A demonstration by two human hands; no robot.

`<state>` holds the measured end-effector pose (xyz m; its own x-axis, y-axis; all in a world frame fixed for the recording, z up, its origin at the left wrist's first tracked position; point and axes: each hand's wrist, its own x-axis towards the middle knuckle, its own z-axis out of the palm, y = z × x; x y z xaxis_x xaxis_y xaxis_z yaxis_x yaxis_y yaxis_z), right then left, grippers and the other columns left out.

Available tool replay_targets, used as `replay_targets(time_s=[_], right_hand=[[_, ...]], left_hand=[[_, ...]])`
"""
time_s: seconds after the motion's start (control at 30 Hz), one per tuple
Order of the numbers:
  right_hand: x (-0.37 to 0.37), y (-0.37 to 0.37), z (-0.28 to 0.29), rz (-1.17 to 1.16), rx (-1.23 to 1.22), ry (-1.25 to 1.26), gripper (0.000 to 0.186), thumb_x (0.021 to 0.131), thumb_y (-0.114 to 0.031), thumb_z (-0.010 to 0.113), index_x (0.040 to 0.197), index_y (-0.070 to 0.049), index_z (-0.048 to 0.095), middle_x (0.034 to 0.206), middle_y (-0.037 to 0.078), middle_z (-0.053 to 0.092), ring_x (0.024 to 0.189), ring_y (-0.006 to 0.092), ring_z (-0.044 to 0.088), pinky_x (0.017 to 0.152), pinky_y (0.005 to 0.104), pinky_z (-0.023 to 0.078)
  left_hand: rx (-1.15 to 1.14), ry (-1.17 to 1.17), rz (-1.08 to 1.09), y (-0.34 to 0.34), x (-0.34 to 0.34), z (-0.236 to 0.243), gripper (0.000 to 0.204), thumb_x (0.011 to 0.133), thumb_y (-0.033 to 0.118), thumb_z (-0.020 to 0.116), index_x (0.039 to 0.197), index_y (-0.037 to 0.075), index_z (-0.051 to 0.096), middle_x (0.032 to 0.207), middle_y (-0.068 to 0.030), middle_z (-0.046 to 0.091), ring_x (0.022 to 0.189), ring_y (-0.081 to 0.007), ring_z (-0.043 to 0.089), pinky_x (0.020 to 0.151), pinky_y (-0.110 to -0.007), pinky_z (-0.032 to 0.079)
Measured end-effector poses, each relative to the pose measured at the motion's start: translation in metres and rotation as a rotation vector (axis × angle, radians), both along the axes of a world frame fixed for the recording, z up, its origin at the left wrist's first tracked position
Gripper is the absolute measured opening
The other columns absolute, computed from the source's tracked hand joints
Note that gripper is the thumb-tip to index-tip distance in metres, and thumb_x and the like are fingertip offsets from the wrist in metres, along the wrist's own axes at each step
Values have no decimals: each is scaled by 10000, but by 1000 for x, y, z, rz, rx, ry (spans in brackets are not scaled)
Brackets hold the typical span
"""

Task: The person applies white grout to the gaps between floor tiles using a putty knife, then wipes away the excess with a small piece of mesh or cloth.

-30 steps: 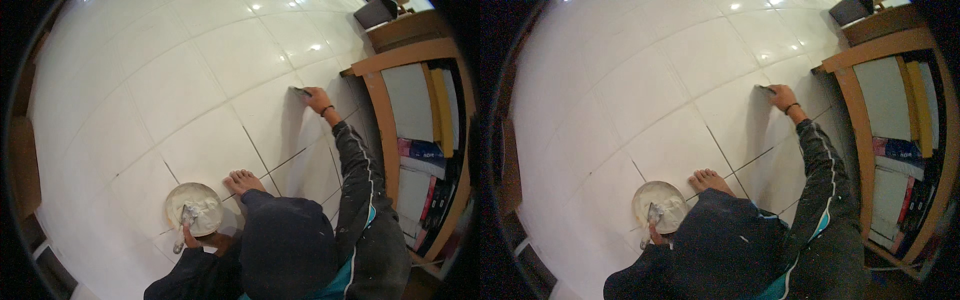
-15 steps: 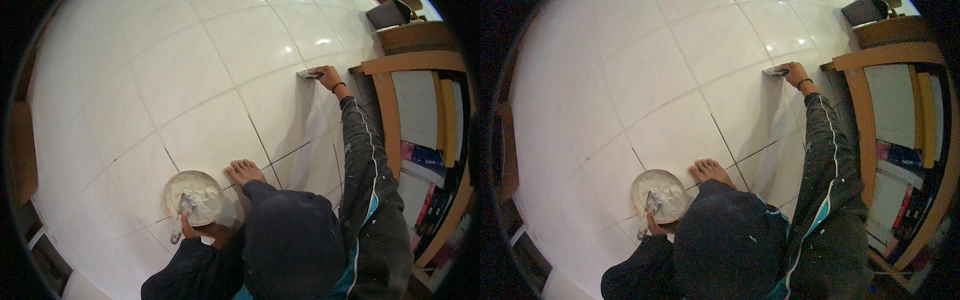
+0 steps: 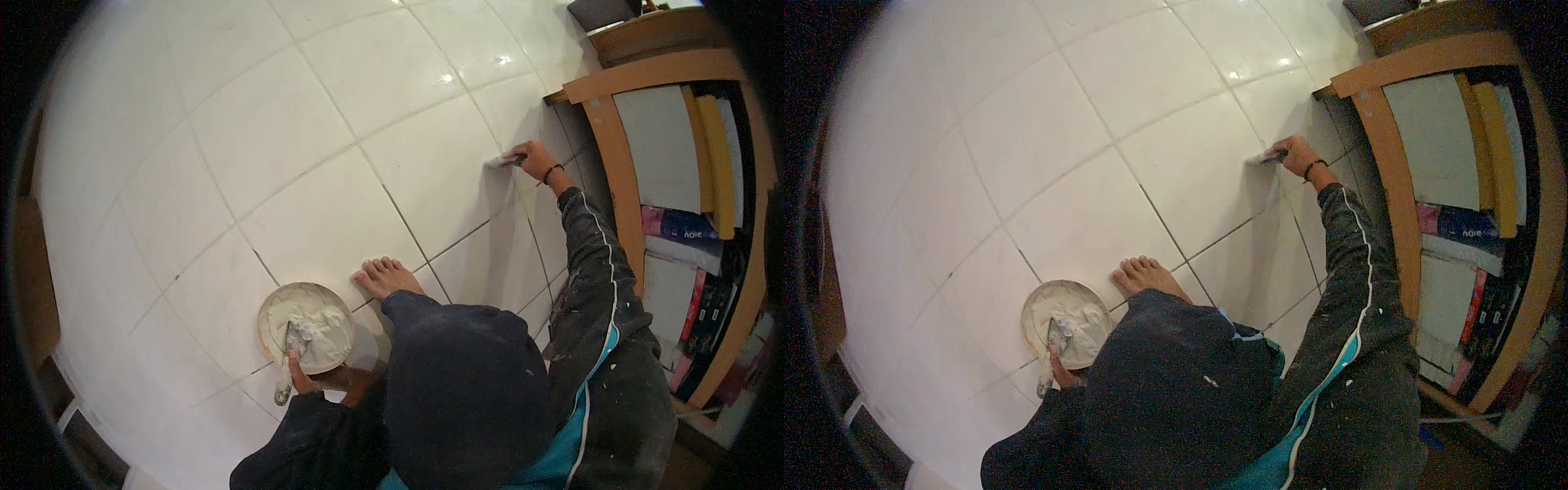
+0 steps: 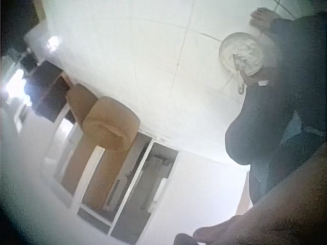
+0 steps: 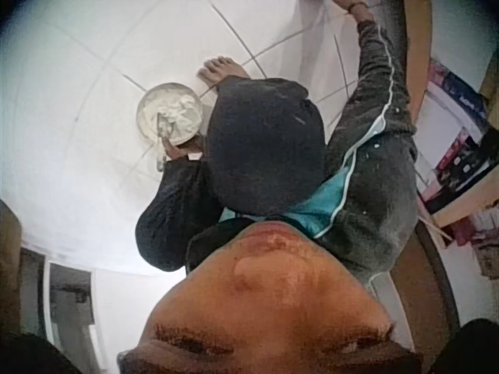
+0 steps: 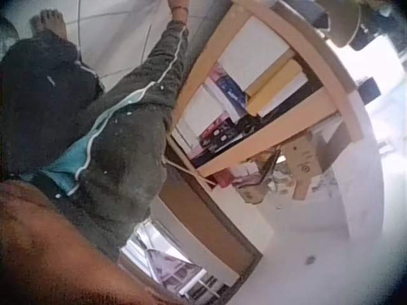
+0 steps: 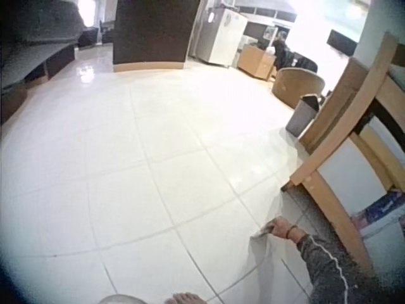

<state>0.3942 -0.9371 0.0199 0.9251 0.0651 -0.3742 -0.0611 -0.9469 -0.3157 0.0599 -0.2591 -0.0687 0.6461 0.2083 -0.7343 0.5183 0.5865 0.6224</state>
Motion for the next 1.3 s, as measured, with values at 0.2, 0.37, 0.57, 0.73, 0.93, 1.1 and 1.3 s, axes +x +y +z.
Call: replay_targets(time_s=[0.2,0.37,0.57,0.73,0.93,1.1,1.3], right_hand=[[27,11,-9,-216,-298,-357,365,782,-121,631,1139,-92,703,1064,208,715,990,402,680,930,454,535],[24,57,-37,-206,-510,-195,330,832,-151,599,1149,-104,678,990,187,724,941,382,695,850,505,552],[-50,98,-47,-90,-372,-269,347,812,-98,585,1144,-77,686,973,174,725,905,373,690,777,479,569],[-67,53,-2,-31,-147,-118,393,760,-74,612,1130,-109,740,1046,176,732,925,366,697,840,453,560],[-20,27,0,-218,-68,-271,363,827,-36,631,1163,-117,741,1184,134,717,1090,314,686,979,399,530],[46,23,-14,-15,-95,-419,390,845,19,598,1177,-130,739,1202,124,714,1135,299,672,1021,368,517],[70,17,-20,22,-22,-219,458,763,43,568,1132,-152,757,1190,129,715,1122,322,668,1030,385,513]], left_hand=[[30,49,-35,-2,6,10,720,980,520,541,1483,17,434,1472,-164,484,1338,-303,495,1093,-457,431],[46,72,-59,3,-3,0,732,973,516,552,1495,23,404,1471,-169,479,1342,-318,484,1102,-458,420],[148,77,-50,4,-6,-11,742,959,504,586,1477,1,416,1451,-190,489,1312,-330,507,1087,-462,432],[23,139,78,9,-8,-15,769,943,501,619,1473,-16,412,1443,-213,495,1309,-345,512,1088,-475,432],[121,107,59,12,-23,-30,793,945,511,619,1458,-56,411,1401,-291,511,1288,-417,527,1080,-522,437],[349,-47,-177,14,-32,-38,815,923,493,658,1447,-81,408,1371,-321,522,1282,-449,532,1064,-544,449],[377,30,-228,11,-29,-23,729,967,483,595,1458,-27,421,1411,-211,512,1255,-351,550,1053,-467,460]])
